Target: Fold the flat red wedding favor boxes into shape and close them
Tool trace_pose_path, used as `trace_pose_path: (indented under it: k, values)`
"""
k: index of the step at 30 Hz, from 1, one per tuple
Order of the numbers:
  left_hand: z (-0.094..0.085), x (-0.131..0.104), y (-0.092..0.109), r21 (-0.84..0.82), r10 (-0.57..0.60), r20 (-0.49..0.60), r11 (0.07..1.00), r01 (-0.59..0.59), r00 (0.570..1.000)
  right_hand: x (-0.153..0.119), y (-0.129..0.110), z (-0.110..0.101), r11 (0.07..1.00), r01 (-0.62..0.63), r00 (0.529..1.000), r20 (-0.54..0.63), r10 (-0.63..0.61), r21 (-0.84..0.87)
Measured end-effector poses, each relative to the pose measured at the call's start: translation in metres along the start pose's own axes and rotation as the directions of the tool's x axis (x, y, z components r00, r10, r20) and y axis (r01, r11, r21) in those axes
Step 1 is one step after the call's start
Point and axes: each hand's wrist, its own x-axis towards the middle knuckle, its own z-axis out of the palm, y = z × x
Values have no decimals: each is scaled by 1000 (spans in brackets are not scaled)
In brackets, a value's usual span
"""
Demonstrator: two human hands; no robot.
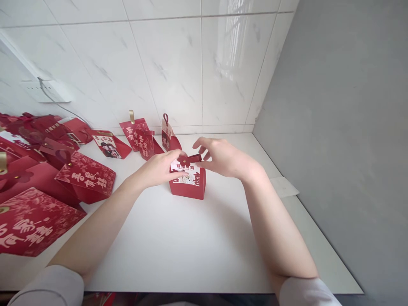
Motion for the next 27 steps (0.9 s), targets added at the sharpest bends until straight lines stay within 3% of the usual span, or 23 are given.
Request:
trace_pose_path:
  k: [3, 11, 18, 20, 27]
  values:
    - [-2, -1, 0, -20, 52, -9, 998, -52, 999, 2, 0, 2, 1000, -7, 1000, 24, 7, -6]
    - [-2, -1, -1, -36, 12, 36, 999, -10, 999, 12, -10, 17, 989, 138, 971, -207, -122, 63]
    - [-2, -1, 0, 84, 68, 18, 994, -69, 998, 17, -11, 21, 994, 104, 942, -323, -90, 27]
    - [-2, -1, 0, 103, 81, 20, 991, -82, 997, 14, -12, 19, 996, 83, 948, -312, -67, 38]
    - [0, -1, 1, 103, 57, 18, 993, -59, 998, 15, -8, 21, 1000, -1, 996, -85, 3, 24]
